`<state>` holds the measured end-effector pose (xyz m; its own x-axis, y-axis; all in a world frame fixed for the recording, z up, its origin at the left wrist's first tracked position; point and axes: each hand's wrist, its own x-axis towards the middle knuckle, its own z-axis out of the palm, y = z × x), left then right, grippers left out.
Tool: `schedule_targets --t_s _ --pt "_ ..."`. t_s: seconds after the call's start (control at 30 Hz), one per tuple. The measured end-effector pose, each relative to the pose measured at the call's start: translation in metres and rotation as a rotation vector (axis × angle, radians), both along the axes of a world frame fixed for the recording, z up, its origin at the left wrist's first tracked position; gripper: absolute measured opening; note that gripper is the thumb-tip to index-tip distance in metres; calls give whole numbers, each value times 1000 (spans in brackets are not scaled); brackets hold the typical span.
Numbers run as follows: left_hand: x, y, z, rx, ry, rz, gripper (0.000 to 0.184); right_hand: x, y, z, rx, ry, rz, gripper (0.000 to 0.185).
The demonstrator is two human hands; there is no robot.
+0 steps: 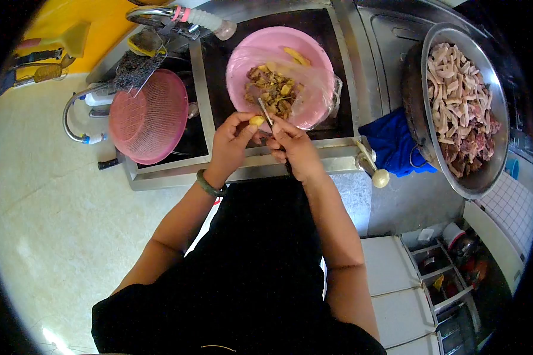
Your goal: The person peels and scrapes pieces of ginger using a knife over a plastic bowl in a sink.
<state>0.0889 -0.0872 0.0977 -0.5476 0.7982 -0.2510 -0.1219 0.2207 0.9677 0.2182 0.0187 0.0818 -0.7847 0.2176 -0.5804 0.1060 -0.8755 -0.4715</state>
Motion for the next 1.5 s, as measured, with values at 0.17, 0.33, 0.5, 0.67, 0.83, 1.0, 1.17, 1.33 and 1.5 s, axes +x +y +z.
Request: schedule_targets --t_s 0.17,0.33,0.5,0.67,0.83,1.0,1.17,1.33,1.5 --pt "-3 5 0 79 -431 75 21 5 9 6 -161 52 -72 49" --pt "1 7 7 141 -644 151 26 0 3 10 891 44 16 48" --pt "2 -1 4 148 -713 102 23 -2 -1 16 1037 39 66 44" --pt "6 -4 4 137 -872 100 25 3 0 21 1262 -92 149 39" --pt "11 2 11 162 -943 53 28 11 10 -6 508 -83 -15 41" --pt "10 8 18 198 -988 59 24 12 8 20 624 -39 -44 43" --pt "8 7 14 194 -903 28 23 6 7 29 1024 36 107 40" --pt "-1 8 15 213 -1014 -48 22 0 18 18 659 -53 -4 37" --pt "-2 14 26 141 -952 84 23 -3 22 28 513 -89 5 39"
